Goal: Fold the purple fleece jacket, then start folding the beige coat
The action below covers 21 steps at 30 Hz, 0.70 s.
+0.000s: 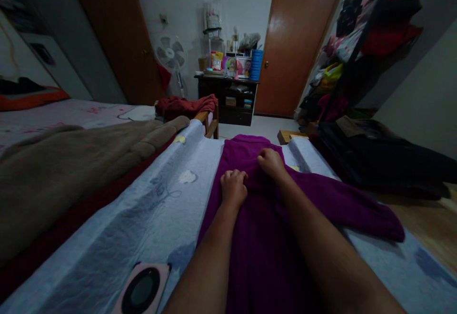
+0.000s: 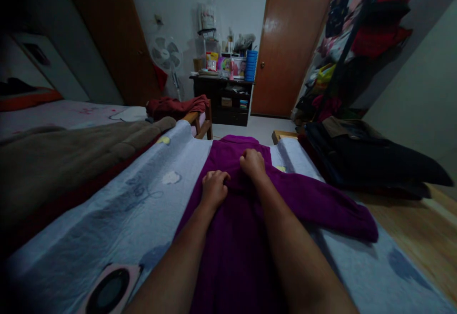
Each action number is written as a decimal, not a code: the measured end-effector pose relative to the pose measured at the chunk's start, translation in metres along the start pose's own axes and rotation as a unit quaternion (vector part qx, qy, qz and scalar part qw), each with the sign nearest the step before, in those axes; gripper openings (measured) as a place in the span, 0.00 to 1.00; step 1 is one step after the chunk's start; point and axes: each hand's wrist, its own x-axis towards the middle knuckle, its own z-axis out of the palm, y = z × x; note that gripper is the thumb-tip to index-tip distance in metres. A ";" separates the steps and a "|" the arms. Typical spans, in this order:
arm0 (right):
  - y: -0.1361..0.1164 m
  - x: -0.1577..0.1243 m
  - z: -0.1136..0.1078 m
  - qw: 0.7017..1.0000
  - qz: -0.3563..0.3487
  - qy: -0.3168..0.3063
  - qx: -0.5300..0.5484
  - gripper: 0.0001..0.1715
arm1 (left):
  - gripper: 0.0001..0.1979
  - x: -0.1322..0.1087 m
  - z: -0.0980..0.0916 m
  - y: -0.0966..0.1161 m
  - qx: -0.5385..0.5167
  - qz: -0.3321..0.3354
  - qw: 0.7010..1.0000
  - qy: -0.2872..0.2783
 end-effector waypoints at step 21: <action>0.025 0.062 0.049 0.993 -0.053 -0.041 -0.095 0.20 | 0.11 0.000 -0.005 0.013 -0.005 0.115 0.988 -0.102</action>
